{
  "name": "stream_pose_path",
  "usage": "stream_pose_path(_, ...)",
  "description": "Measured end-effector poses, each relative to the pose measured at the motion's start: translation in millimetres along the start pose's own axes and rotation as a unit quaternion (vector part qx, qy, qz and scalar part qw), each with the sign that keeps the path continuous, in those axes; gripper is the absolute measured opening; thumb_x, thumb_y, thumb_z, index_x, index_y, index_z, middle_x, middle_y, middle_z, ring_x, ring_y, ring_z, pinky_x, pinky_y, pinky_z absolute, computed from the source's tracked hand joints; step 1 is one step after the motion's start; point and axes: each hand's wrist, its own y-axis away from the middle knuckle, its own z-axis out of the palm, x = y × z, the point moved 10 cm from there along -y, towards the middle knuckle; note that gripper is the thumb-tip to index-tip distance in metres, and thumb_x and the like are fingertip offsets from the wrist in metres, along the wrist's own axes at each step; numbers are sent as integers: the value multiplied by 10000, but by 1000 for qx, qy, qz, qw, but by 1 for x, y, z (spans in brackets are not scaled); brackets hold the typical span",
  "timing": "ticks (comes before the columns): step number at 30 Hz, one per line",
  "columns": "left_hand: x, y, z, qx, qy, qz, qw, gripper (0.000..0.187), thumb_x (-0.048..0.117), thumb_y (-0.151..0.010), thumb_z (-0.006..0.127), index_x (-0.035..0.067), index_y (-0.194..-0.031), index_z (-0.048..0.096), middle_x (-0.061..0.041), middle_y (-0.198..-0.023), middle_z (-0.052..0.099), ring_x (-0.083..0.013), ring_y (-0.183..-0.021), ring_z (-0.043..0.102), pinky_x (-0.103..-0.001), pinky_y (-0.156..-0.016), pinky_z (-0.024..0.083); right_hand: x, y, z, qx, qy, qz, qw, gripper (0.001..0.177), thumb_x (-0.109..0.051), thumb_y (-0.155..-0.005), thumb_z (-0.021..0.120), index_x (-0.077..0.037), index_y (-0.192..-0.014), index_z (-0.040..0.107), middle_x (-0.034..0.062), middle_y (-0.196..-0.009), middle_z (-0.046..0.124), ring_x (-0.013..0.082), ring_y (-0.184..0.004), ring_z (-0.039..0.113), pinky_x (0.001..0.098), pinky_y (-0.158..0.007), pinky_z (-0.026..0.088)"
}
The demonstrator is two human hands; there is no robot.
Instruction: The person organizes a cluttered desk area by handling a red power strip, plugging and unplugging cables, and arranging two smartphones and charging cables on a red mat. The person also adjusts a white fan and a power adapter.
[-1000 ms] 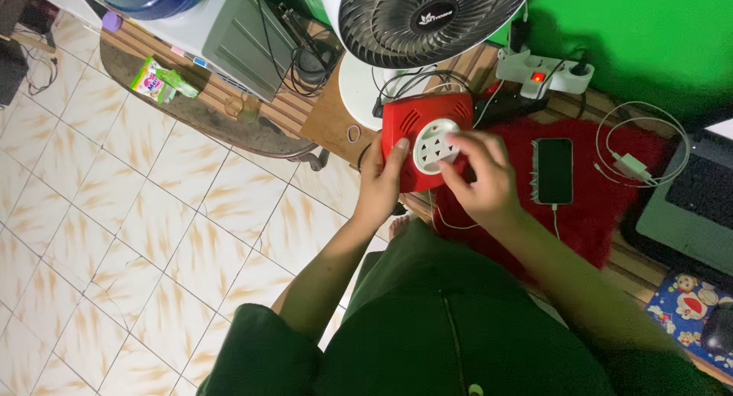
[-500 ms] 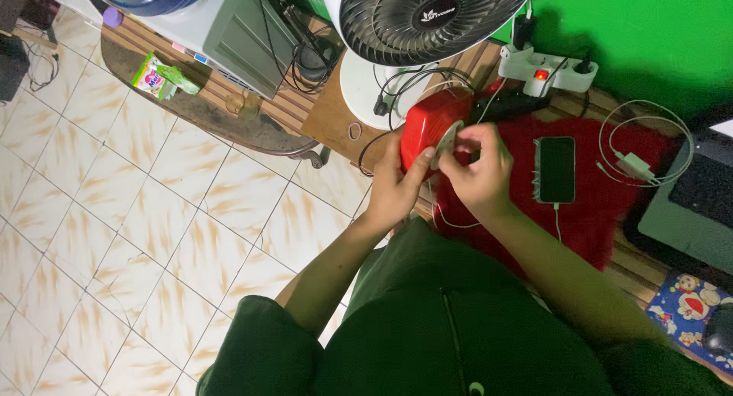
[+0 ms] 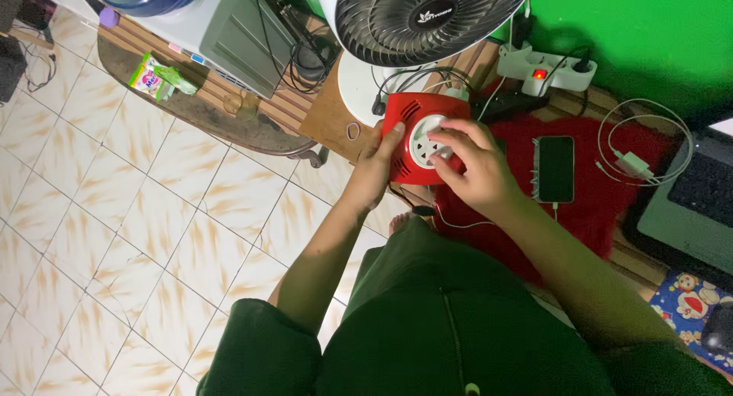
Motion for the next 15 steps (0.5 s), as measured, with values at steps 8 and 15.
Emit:
stream_pose_path(8,-18,-5,7,-44,67,-66,995,673,380,-983,653,-39,-1476,465,-191,-1393,600,-221,-1228,613,-360,-1042,516,-7,-13,-1,-76,145,-108,981,466,-270,-820,862,-83,-1216,703,81,-1186,687,289,-1056,657,440,-939,501)
stream_pose_path(15,-24,-11,16,-48,52,-52,996,650,450,-1004,596,47,-1491,447,-156,-1406,581,-202,-1255,597,-354,-1070,502,18,-8,-6,68,166,-33,983,436,-337,-823,922,-57,-1033,661,118,-967,632,309,-919,639,431,-815,544)
